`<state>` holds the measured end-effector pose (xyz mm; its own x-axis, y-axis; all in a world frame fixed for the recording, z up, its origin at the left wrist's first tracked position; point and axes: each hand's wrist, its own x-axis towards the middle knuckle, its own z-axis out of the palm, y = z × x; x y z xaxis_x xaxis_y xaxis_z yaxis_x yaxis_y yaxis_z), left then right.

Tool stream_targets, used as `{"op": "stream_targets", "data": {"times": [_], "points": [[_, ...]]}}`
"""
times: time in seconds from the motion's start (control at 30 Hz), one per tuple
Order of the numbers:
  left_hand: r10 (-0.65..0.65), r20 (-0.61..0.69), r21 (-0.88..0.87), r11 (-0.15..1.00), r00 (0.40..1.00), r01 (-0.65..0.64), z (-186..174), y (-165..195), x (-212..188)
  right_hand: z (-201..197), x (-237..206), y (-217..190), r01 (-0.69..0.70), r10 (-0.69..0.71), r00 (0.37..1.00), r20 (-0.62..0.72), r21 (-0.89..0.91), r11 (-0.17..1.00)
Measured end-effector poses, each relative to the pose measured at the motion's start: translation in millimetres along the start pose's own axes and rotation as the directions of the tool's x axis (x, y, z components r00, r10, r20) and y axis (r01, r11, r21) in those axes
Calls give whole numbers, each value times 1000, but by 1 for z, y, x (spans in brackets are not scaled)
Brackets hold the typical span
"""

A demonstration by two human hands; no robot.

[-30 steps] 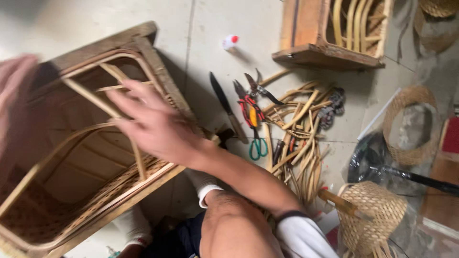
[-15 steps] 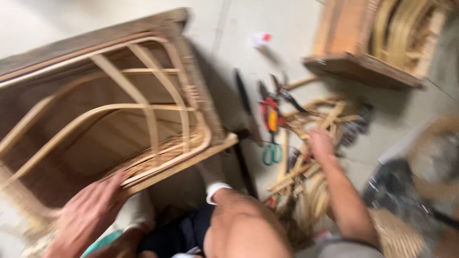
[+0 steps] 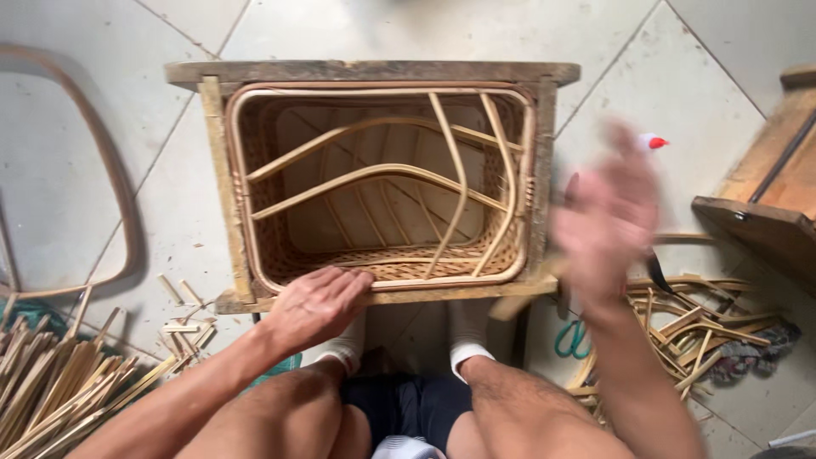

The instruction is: The person sits on the floor with a rattan basket held in a wooden frame and weaves curved rattan ribs across the basket body, pressing each rib into place. They trim a rib with pliers, tap ribs tight with a hammer, reposition the frame, and apply glue from a squeeze bottle to the rib joints.

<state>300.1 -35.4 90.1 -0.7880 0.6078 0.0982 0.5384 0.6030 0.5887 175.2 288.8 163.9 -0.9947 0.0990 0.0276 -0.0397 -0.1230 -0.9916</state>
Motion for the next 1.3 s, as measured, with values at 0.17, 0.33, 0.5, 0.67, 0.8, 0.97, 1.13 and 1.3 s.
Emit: {"op": "stream_targets", "data": {"times": [0.17, 0.33, 0.5, 0.67, 0.8, 0.97, 1.13, 1.3], "points": [[-6, 14, -12, 1000, 1000, 6, 0, 1, 1, 116, 21, 71, 1, -1, 994, 108, -6, 1000], [-15, 47, 23, 1000, 999, 14, 2, -1, -2, 129, 10, 102, -145, 151, 988, 38, -132, 981], [0, 32, 23, 1000, 999, 0, 2, 3, -2, 124, 6, 109, -180, 183, 983, 18, -119, 976], [3, 27, 33, 999, 1000, -4, 6, 0, -3, 119, 7, 117, -177, 182, 983, 21, -157, 972], [14, 21, 29, 999, 1000, -15, 8, 2, -7, 118, 8, 119, -92, 119, 989, 91, -261, 961], [2, 51, -57, 998, 999, 0, -22, -16, 22, 121, 14, 110, -114, 194, 970, 150, -424, 899], [108, -116, 386, 921, 987, -55, -57, -114, 116, 126, 20, 97, -193, 299, 940, 162, -469, 862], [198, 66, 346, 915, 978, -208, -56, -165, 156, 128, 22, 90, -255, 347, 920, 183, -394, 883]]}}
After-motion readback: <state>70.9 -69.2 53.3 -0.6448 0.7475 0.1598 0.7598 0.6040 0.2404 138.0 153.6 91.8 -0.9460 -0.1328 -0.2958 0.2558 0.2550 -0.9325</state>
